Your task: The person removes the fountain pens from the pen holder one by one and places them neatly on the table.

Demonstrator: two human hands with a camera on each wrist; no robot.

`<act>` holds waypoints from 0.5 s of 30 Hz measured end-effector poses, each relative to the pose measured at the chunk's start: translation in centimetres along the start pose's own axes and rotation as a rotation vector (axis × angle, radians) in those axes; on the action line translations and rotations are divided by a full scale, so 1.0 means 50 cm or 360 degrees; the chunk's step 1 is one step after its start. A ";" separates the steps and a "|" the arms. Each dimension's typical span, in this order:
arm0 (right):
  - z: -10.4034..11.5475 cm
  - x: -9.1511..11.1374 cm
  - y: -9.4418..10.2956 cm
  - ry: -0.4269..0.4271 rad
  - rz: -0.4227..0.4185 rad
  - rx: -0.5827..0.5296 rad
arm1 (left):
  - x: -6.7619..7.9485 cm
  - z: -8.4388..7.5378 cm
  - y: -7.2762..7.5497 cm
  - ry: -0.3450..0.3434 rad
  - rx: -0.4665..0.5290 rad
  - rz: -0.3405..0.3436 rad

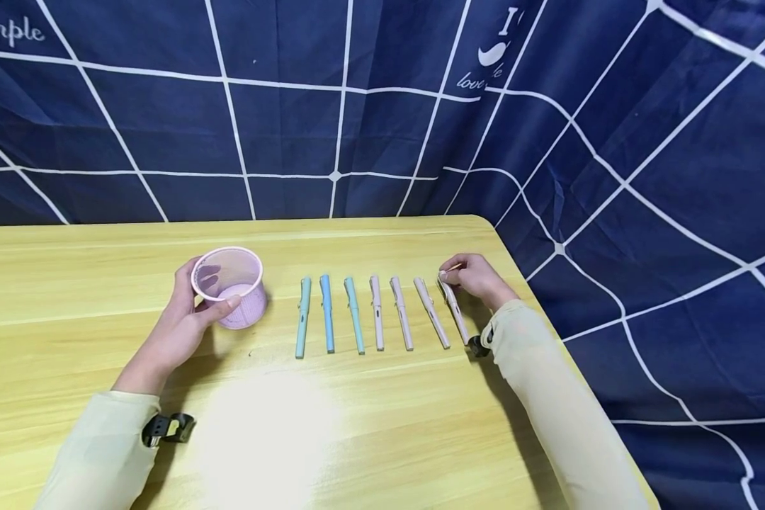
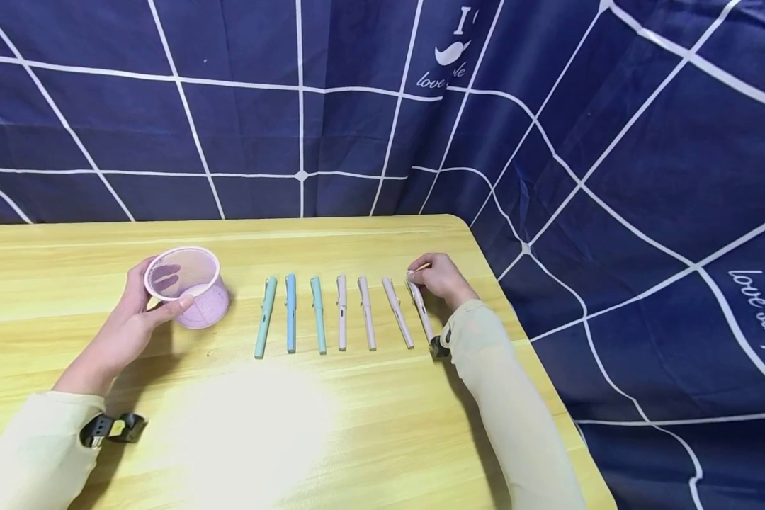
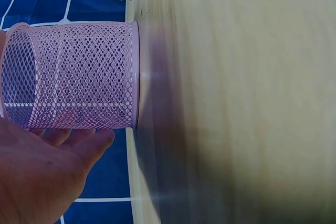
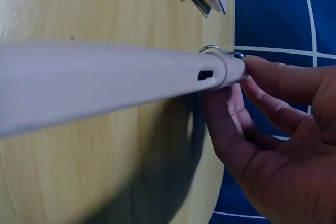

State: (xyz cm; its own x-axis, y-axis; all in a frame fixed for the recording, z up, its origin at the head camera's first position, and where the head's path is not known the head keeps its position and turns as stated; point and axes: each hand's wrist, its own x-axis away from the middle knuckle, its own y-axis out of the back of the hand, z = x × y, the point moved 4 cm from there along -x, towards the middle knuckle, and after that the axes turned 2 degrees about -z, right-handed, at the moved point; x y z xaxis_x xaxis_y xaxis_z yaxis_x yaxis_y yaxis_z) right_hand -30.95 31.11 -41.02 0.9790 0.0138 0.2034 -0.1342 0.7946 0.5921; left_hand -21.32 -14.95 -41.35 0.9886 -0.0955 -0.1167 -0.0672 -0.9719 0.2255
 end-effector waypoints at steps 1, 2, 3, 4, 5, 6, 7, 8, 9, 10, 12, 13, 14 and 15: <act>-0.001 -0.002 -0.002 -0.0009 0.0002 0.0009 | 0.000 0.000 0.000 0.0001 0.0000 0.0001; -0.001 -0.004 -0.004 -0.0018 0.0001 0.0019 | 0.000 0.001 0.000 0.0003 0.0000 0.0003; -0.002 -0.005 -0.005 -0.0032 -0.0005 0.0031 | 0.001 0.001 0.000 0.0006 0.0000 0.0006; -0.004 -0.007 -0.006 -0.0048 -0.0018 0.0043 | 0.001 0.002 0.000 0.0009 -0.0001 0.0007; -0.005 -0.009 -0.007 -0.0066 -0.0027 0.0050 | 0.000 0.002 0.000 0.0010 -0.0001 0.0007; -0.006 -0.010 -0.008 -0.0084 -0.0040 0.0054 | 0.000 0.002 0.000 0.0012 0.0001 0.0007; -0.007 -0.011 -0.009 -0.0099 -0.0052 0.0067 | 0.000 0.002 0.001 0.0012 0.0001 0.0006; -0.008 -0.012 -0.009 -0.0114 -0.0064 0.0071 | -0.001 0.003 0.001 0.0013 0.0000 0.0005; -0.008 -0.012 -0.009 -0.0121 -0.0076 0.0081 | -0.001 0.003 0.001 0.0014 0.0001 0.0004; -0.008 -0.013 -0.009 -0.0127 -0.0086 0.0086 | -0.001 0.003 0.002 0.0017 0.0001 0.0003; -0.008 -0.014 -0.010 -0.0138 -0.0097 0.0097 | -0.002 0.003 0.002 0.0019 0.0006 0.0003; -0.008 -0.015 -0.010 -0.0141 -0.0097 0.0109 | -0.002 0.004 0.002 0.0021 0.0005 0.0003; -0.009 -0.015 -0.010 -0.0141 -0.0096 0.0119 | -0.003 0.004 0.003 0.0023 0.0006 0.0005; -0.010 -0.016 -0.010 -0.0140 -0.0096 0.0134 | -0.003 0.005 0.003 0.0023 0.0007 0.0005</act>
State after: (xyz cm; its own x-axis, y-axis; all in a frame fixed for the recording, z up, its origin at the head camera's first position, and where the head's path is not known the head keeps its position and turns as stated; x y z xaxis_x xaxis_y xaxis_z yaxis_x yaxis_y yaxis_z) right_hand -31.61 30.99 -41.87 0.9689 -0.0887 0.2308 -0.0915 0.7387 0.6678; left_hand -21.50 -15.13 -41.53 0.9902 -0.0956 -0.1020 -0.0711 -0.9726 0.2213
